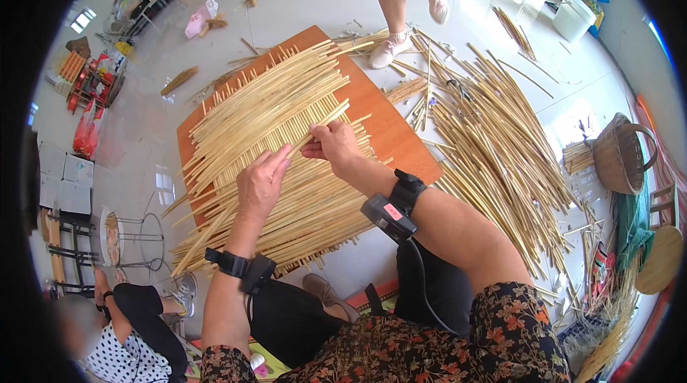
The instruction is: The person weaves thin bamboo strips into a mat by hand, repeatedly inserting and adjusting strips to form a grid pattern. The person works on a large partially completed mat laid on an orange board, handling individual strips one at a time.
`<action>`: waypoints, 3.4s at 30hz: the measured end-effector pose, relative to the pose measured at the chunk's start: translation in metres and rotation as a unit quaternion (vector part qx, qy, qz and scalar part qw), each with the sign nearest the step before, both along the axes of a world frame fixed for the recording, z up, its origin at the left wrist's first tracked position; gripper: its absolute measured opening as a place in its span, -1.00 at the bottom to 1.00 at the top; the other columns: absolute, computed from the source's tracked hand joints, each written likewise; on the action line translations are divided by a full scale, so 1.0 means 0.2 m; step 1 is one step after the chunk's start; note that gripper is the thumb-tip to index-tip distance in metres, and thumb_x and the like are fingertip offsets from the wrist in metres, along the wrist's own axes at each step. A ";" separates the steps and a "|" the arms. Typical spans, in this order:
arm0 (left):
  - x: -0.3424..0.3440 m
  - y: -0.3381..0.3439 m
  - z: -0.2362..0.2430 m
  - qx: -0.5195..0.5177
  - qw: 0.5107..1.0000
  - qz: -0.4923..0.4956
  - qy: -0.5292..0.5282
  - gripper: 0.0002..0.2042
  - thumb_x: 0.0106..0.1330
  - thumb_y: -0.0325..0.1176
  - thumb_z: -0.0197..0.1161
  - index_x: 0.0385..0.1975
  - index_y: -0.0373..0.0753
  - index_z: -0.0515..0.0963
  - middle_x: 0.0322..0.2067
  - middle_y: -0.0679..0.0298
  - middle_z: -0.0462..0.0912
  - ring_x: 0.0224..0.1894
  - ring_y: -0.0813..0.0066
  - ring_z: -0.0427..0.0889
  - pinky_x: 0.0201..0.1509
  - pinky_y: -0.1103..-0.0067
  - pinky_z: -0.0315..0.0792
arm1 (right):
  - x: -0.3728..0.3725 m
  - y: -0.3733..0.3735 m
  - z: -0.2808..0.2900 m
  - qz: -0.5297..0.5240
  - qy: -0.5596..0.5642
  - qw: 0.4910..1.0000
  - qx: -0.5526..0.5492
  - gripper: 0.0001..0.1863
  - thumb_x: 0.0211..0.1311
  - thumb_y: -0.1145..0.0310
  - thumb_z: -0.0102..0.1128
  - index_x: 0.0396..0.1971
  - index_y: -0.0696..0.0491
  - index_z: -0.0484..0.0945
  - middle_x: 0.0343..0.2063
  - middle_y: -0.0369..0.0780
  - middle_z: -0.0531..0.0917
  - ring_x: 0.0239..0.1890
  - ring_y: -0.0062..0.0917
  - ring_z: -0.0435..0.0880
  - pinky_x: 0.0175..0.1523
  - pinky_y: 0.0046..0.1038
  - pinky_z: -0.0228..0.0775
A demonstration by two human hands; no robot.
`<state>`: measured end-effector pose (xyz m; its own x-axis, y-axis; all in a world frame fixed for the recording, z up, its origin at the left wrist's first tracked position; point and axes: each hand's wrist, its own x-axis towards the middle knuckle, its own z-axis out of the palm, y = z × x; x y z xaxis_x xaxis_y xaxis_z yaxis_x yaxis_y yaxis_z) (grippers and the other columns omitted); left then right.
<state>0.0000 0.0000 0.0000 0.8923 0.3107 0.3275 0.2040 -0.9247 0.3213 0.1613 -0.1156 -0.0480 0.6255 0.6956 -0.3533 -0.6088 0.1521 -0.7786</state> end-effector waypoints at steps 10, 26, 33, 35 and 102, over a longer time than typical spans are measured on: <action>0.07 0.21 -0.03 -0.019 0.993 0.035 0.108 -0.70 0.42 -0.26 0.29 0.11 -0.07 0.69 -0.33 0.24 0.72 -0.44 0.26 0.68 -0.35 0.41 0.57 | 0.02 -0.07 0.08 0.181 -0.134 0.966 -0.129 -0.77 0.44 0.37 0.23 -0.28 0.28 0.63 -0.30 -0.13 0.69 -0.35 -0.41 0.78 -0.20 -0.41 0.75; 0.36 0.48 -0.49 -0.016 0.992 -0.083 0.094 -0.71 0.42 -0.21 0.27 0.09 -0.03 0.69 -0.32 0.25 0.70 -0.34 0.19 0.70 -0.29 0.35 0.59 | -0.08 -0.14 0.11 0.296 -0.650 0.691 -0.109 -0.89 0.29 0.46 0.21 -0.27 0.18 0.64 -0.45 -0.08 0.72 -0.33 -0.15 0.75 -0.19 -0.23 0.59; 0.37 0.49 -0.50 -0.043 0.990 -0.096 0.094 -0.72 0.40 -0.30 0.29 0.07 -0.11 0.70 -0.38 0.17 0.64 -0.36 0.13 0.65 -0.28 0.33 0.55 | -0.02 -0.09 0.04 0.272 -0.623 0.723 -0.122 -0.86 0.26 0.49 0.23 -0.21 0.18 0.63 -0.46 -0.11 0.73 -0.34 -0.19 0.78 -0.23 -0.26 0.63; 0.37 0.50 -0.50 -0.049 0.991 -0.107 0.070 -0.72 0.39 -0.31 0.29 0.07 -0.09 0.70 -0.40 0.19 0.63 -0.39 0.15 0.64 -0.31 0.34 0.54 | -0.02 -0.07 0.08 0.266 -0.596 0.741 -0.161 -0.85 0.25 0.49 0.24 -0.20 0.17 0.63 -0.46 -0.12 0.74 -0.34 -0.23 0.79 -0.24 -0.28 0.64; 0.16 0.18 0.13 0.065 0.996 0.033 -0.059 -0.81 0.30 -0.27 0.40 -0.13 -0.10 0.77 -0.48 0.27 0.70 -0.49 0.24 0.68 -0.44 0.39 0.51 | -0.05 -0.10 0.31 0.032 -0.363 0.920 -0.146 -0.82 0.32 0.37 0.27 -0.36 0.20 0.63 -0.59 -0.09 0.64 -0.55 -0.47 0.59 -0.34 -0.36 0.47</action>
<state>0.0316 0.0360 0.0268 0.8245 0.3160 0.4693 0.2340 -0.9457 0.2257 0.1509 -0.1358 0.0131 0.7315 0.6808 -0.0364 0.0864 -0.1455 -0.9856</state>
